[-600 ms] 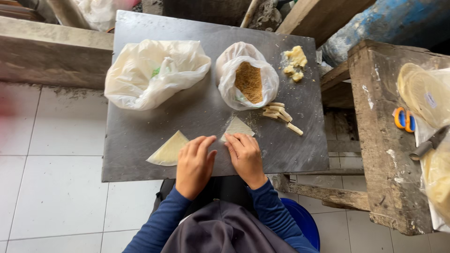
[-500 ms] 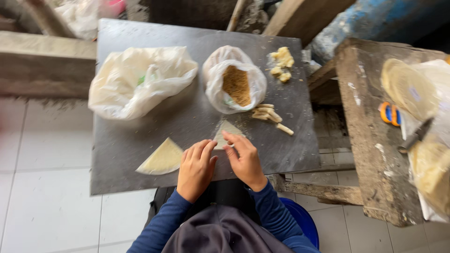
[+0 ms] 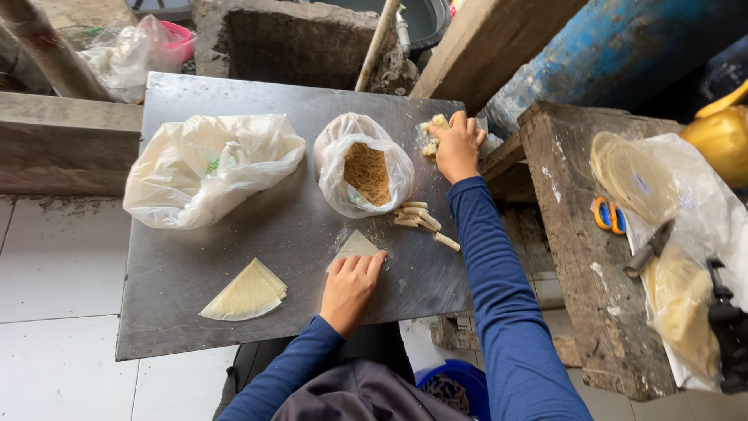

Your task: The person puts a small amount of filling onto thin pastry sheets, rolls them into thin cylinders by hand using a paste to seal them, and places the finished wraps into a bucket.

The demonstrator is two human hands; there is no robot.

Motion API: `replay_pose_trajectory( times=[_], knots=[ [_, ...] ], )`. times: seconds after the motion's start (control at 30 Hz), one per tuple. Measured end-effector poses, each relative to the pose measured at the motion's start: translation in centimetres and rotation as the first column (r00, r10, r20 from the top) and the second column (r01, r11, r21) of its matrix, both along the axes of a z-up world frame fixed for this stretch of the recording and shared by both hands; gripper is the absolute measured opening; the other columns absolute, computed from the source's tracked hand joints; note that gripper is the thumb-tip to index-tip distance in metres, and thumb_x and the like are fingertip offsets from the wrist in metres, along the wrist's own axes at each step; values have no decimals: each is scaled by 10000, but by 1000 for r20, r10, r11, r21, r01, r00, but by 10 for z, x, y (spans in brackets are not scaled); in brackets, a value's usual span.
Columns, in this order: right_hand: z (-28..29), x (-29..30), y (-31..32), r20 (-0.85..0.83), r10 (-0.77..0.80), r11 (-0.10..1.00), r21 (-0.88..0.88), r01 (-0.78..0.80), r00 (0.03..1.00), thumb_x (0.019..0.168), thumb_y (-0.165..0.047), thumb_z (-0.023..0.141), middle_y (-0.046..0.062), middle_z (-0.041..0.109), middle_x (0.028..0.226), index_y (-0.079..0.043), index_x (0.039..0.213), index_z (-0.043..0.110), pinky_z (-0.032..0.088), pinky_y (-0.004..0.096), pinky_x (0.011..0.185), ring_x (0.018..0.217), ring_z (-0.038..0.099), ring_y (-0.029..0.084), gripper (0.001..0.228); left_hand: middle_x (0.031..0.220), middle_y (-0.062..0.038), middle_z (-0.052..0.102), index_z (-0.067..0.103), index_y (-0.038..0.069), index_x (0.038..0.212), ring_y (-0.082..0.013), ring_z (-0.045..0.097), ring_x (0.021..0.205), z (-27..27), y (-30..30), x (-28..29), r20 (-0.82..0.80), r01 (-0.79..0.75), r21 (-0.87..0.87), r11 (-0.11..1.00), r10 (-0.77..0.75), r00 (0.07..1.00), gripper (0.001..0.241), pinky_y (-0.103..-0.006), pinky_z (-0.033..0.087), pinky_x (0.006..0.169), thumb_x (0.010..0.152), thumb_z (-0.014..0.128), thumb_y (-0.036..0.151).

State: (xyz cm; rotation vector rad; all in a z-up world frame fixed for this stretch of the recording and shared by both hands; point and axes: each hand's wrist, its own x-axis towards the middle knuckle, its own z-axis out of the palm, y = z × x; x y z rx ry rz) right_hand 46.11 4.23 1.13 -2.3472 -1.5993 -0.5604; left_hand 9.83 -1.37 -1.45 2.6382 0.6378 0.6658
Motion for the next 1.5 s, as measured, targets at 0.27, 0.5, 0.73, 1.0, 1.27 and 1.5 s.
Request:
replay_pose_trajectory(
  times=[0.27,0.5,0.73,1.0,1.27,1.5],
  knots=[
    [-16,10,20,-34,-21,999,-34,19,999,926,-171,708,51,543,1065,-255,992,840,273,457,940,1065,459,293,170,1110,-43,686,595,115,1324,-219,640,1067,3,5,-16,184,18,-105,994,2,983,444,-380,436,967,884,543,97],
    [5,-6,22,-241,-142,987,-112,118,960,767,-8,731,52,510,1109,-192,830,806,292,436,996,1101,459,257,209,1215,-53,685,608,89,1280,-229,632,1145,13,14,-55,201,-92,-111,990,113,973,394,-384,430,991,889,572,50],
    [47,-99,-72,-677,263,957,271,-100,687,783,179,487,55,496,1144,-72,1023,738,433,251,835,921,488,165,429,1348,-70,651,598,78,1298,-223,583,1275,2,16,-70,174,-36,-48,998,44,984,398,-403,406,1049,904,553,102],
    [9,-218,-99,-584,283,958,132,-255,761,786,164,488,56,521,1121,-129,1072,790,375,334,978,1058,502,232,509,1361,-66,646,583,65,1345,-217,558,1312,-1,17,-69,92,0,-14,1000,1,996,445,-411,387,1082,906,544,126],
    [-5,-222,-104,-173,267,960,-42,-278,948,828,54,592,35,568,1223,-240,1166,799,317,387,958,1115,487,227,493,1352,-71,650,585,72,1338,-216,565,1305,0,18,-69,103,-11,-35,999,14,995,428,-407,389,1091,917,547,141],
    [-1,-209,-108,86,322,942,-126,-311,943,934,-46,626,23,574,1327,-238,1271,763,312,400,1016,1210,480,215,412,1371,-71,647,585,55,1345,-212,560,1320,-2,17,-71,111,-10,-19,1000,12,994,452,-402,388,1089,902,545,136]
  ],
)
